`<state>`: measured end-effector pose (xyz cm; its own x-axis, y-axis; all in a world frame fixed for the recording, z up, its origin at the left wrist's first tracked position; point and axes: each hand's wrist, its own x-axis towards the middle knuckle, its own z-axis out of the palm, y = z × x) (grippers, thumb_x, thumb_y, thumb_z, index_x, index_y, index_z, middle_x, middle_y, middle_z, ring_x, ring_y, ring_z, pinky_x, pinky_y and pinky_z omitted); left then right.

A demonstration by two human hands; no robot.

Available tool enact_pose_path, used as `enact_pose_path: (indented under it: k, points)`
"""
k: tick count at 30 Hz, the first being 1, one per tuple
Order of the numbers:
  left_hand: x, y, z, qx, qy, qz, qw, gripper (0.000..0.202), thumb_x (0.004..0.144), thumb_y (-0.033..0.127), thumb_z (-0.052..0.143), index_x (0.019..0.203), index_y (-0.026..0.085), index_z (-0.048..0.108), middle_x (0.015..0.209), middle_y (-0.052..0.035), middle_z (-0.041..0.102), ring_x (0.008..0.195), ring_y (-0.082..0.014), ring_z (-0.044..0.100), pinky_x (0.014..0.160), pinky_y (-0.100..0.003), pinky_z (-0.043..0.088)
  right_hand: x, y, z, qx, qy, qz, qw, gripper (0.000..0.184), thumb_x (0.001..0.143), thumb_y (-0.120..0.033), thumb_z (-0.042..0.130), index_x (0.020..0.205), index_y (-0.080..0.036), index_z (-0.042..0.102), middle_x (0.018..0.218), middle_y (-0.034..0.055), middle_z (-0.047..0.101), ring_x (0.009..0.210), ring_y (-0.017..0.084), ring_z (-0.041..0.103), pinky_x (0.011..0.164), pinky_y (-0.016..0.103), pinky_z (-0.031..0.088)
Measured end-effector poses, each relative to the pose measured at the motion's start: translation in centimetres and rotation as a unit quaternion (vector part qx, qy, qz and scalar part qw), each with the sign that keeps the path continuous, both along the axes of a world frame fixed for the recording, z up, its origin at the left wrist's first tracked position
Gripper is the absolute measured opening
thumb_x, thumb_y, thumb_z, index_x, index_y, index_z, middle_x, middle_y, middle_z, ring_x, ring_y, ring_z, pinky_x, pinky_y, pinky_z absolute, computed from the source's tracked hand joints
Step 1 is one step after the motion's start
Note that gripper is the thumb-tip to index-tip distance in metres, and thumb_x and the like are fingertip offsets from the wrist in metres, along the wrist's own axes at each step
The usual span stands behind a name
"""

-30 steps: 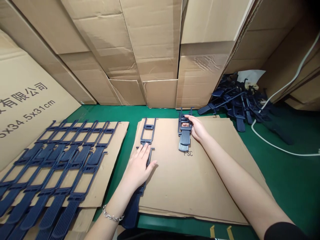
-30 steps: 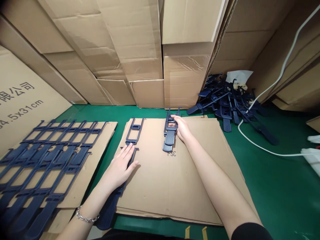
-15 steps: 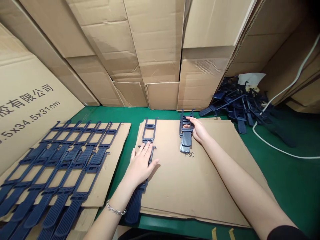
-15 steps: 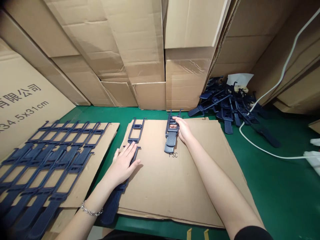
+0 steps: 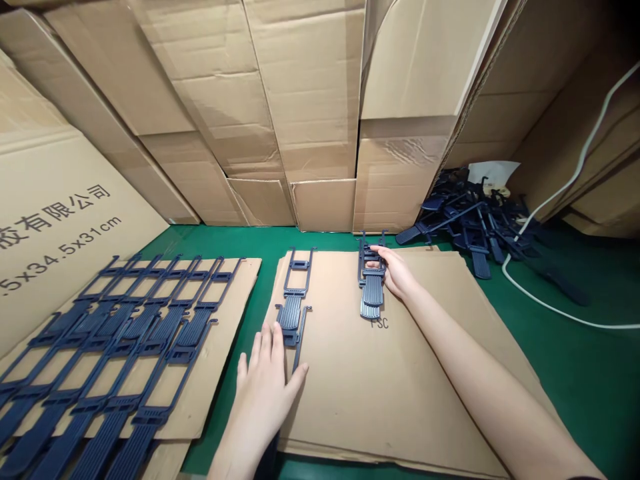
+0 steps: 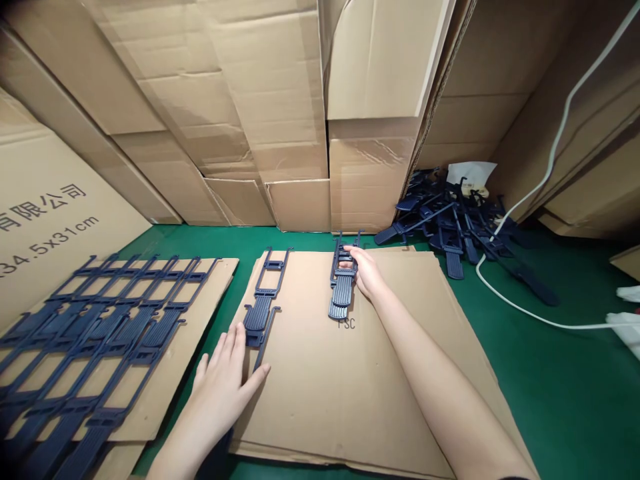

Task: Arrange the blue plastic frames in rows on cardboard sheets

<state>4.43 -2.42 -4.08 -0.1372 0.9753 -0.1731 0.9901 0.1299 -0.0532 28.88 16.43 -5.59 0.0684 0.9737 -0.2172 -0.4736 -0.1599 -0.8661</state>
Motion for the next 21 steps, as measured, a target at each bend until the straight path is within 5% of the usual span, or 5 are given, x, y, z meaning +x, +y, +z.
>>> enact_pose_path:
  k: [13,17,21]
  points:
    - [0.3,-0.4,-2.1,0.084,-0.05,0.036,0.995,0.069,0.087,0.043,0.03,0.138,-0.001,0.015,0.143,-0.0184,0.017,0.132,-0.0291,0.018,0.103,-0.048,0.025,0.1,-0.2,0.0,0.007,0.0,0.009,1.0,0.018,0.082,-0.018,0.042,0.092,-0.017,0.056,0.073,0.0019,0.059,0.058,0.012,0.059,0.048,0.026,0.052]
    - [1.3,-1.2,-0.9,0.189,-0.038,0.033,0.981,0.07,0.088,0.046,0.033,0.14,0.005,0.01,0.144,-0.0188,0.017,0.132,-0.0327,0.012,0.1,-0.058,0.022,-0.1,-0.3,0.2,0.0,-0.014,0.033,0.999,0.02,0.083,-0.021,0.042,0.099,-0.018,0.054,0.07,0.0012,0.058,0.056,0.012,0.058,0.047,0.025,0.052]
    - [4.3,-2.7,0.8,0.261,-0.073,-0.044,0.962,0.068,0.09,0.037,0.034,0.141,0.017,-0.006,0.146,-0.0143,0.013,0.134,-0.028,0.009,0.101,-0.059,0.019,0.3,-0.7,0.8,-0.009,-0.036,0.133,0.99,0.023,0.079,-0.026,0.054,0.099,-0.015,0.058,0.082,0.0057,0.063,0.062,0.014,0.061,0.047,0.024,0.051]
